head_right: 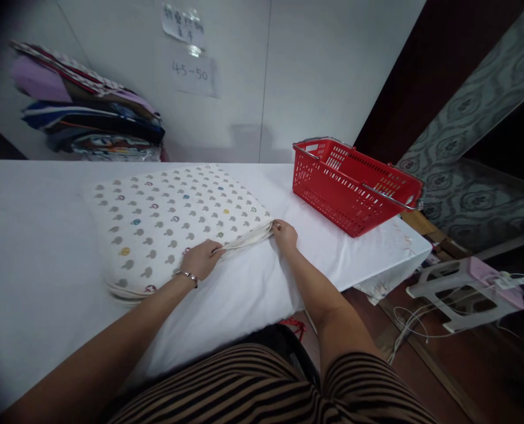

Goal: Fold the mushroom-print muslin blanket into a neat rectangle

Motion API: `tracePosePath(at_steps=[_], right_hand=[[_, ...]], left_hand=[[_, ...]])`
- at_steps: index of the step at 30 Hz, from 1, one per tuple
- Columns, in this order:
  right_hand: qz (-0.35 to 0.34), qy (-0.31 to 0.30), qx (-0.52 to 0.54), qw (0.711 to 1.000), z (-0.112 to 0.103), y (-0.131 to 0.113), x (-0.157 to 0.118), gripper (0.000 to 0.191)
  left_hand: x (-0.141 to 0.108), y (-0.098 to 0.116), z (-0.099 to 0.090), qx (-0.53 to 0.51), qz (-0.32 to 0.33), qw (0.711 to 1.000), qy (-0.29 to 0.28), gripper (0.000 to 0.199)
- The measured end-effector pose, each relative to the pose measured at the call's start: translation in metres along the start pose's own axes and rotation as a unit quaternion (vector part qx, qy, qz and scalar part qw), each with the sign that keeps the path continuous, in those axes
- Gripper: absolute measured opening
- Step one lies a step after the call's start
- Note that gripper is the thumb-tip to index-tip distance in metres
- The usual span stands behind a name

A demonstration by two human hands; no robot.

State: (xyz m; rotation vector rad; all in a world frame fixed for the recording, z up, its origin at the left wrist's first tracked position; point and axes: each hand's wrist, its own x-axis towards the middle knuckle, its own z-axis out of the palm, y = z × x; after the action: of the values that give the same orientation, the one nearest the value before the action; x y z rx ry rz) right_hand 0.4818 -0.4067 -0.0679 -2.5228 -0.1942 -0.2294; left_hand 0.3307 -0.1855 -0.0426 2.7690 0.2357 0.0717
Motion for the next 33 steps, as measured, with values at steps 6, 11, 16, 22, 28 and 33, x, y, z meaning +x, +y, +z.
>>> tracePosePath(at_steps=[6,11,16,22,28,33], right_hand=[[-0.023,-0.016,-0.063,0.998,0.0,-0.003,0.006,0.023],[-0.114,-0.029,0.013,0.993,-0.006,0.009,0.002,0.022],[-0.128,-0.039,0.193,0.972,-0.016,0.037,-0.008,0.022],[-0.05,-0.022,0.238,0.97,-0.02,0.045,-0.008,0.018],[-0.057,-0.032,0.229,0.971,-0.02,0.045,-0.004,0.021],[-0.07,-0.037,0.144,0.986,-0.018,0.049,-0.002,0.02]], left_hand=[[0.0,0.001,0.0,0.001,0.003,1.0,-0.001,0.027],[-0.002,0.002,-0.002,0.001,-0.008,1.0,-0.01,0.027],[-0.001,-0.002,0.001,-0.037,-0.015,0.999,0.02,0.026],[0.002,-0.009,0.006,-0.073,-0.052,0.994,0.064,0.023],[-0.003,-0.007,0.005,-0.051,-0.018,0.998,0.042,0.026],[-0.006,-0.006,0.004,-0.035,0.012,0.999,0.036,0.026]])
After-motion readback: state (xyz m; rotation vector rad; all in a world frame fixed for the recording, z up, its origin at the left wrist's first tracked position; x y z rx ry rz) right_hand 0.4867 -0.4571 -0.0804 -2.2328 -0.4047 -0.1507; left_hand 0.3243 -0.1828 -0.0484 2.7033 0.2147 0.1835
